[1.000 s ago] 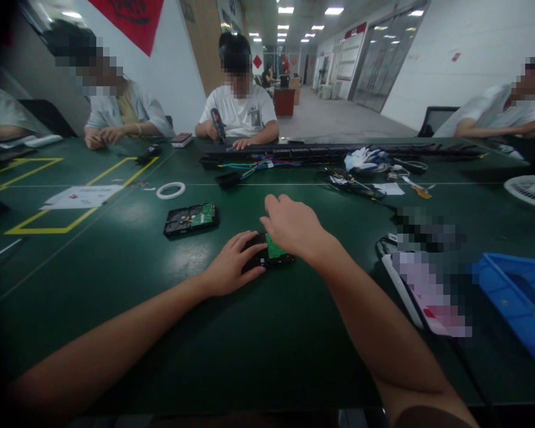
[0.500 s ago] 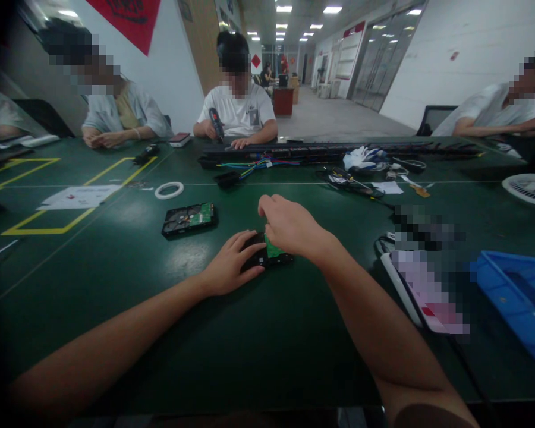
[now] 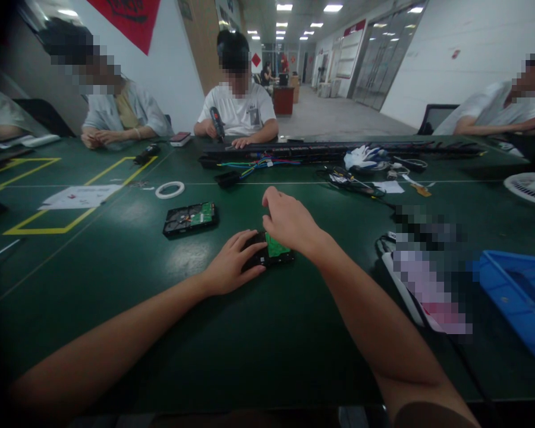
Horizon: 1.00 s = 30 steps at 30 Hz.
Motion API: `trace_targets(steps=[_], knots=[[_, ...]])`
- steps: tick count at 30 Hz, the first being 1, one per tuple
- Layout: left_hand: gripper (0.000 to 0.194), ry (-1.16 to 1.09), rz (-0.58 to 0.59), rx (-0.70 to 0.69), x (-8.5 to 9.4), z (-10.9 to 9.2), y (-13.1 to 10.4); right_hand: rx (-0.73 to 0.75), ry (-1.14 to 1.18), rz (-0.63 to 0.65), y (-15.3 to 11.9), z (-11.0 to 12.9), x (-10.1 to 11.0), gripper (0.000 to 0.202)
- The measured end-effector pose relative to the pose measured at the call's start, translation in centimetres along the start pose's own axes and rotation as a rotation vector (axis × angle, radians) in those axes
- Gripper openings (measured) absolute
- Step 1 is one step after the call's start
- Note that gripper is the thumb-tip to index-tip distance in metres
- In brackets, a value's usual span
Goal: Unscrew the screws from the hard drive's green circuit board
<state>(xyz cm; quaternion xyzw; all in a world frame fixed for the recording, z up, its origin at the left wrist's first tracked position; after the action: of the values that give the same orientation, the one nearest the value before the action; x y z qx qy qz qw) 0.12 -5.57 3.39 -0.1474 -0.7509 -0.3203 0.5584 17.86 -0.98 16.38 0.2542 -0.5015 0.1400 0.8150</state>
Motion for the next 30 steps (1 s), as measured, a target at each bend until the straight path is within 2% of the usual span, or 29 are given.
trace_targets(steps=[13,17,22,26,29,30], knots=[[0.059,0.007,0.005,-0.008,0.0,0.2,0.0,-0.011,-0.004,-0.048,-0.1,-0.1,0.7,0.019],[0.059,0.006,0.015,-0.005,0.1,0.1,0.0,-0.061,-0.002,-0.134,-0.2,-0.4,2.5,0.026],[0.060,-0.016,0.021,0.012,0.2,0.1,-0.1,-0.248,-0.136,-0.217,-0.5,-3.6,5.3,0.043],[0.062,-0.032,0.024,0.028,0.2,0.1,-0.1,-0.280,-0.215,-0.072,0.1,-7.2,4.9,0.031],[0.070,-0.038,0.021,0.052,0.1,0.1,0.0,-0.368,-0.224,0.191,0.7,-10.3,2.6,0.030],[0.073,-0.040,0.017,0.063,0.1,0.2,0.0,-0.377,-0.221,0.241,0.8,-11.1,1.9,0.027]])
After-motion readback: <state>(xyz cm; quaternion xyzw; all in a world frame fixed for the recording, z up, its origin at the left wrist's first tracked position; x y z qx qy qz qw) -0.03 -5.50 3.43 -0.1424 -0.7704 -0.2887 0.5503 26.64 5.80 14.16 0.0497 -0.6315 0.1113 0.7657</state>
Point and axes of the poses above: each hand's wrist, its own y-axis towards the middle knuckle, its own x-axis out of the back of the hand, z = x × y, the point moved 4 cm from there along y, towards the middle knuckle, and after that the axes turned 6 degrees about y, right-handed, at the moved point
